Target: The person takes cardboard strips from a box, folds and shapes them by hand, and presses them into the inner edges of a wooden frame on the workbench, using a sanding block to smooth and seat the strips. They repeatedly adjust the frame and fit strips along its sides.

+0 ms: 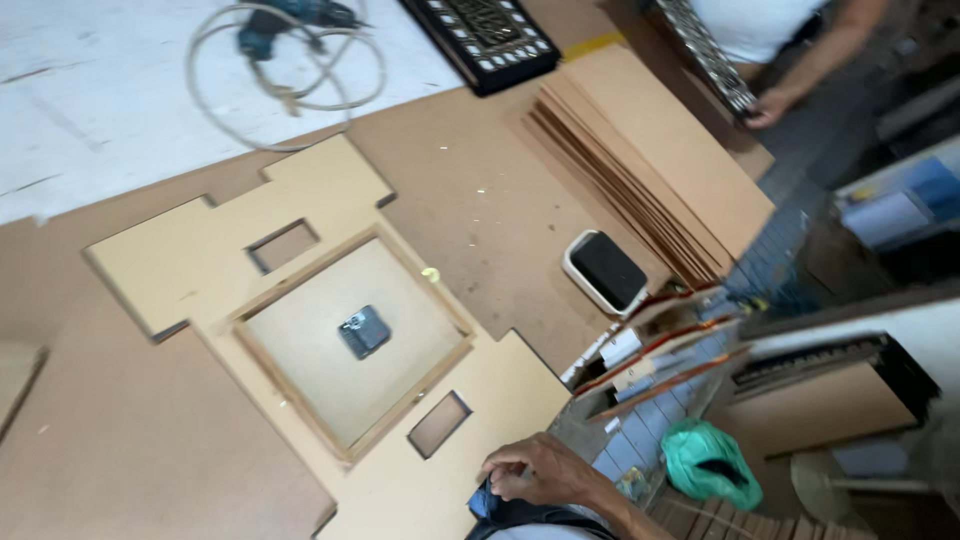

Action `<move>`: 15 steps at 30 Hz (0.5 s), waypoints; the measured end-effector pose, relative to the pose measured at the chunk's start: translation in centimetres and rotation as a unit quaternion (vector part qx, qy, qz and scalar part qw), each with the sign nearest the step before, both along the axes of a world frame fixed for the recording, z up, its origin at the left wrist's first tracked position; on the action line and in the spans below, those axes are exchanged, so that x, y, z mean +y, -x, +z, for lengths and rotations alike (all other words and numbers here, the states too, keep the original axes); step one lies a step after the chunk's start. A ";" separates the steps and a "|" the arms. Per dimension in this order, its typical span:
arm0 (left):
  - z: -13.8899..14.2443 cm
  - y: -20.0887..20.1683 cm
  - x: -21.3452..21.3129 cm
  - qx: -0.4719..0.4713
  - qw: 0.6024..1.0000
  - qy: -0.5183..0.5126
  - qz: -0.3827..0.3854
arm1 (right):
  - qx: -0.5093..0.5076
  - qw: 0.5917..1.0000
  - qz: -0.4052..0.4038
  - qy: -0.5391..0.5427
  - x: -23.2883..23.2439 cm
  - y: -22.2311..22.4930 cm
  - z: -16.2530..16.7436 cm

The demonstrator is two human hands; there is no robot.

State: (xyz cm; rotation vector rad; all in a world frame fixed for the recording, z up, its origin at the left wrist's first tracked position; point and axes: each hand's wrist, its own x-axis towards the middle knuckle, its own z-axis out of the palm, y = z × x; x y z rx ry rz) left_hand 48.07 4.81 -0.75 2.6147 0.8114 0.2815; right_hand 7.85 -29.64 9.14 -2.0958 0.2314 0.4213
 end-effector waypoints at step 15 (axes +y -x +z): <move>-0.9 37.5 -35.4 -0.012 0.570 0.778 -0.264 | -0.247 0.951 -0.140 -0.123 -14.8 4.4 -4.6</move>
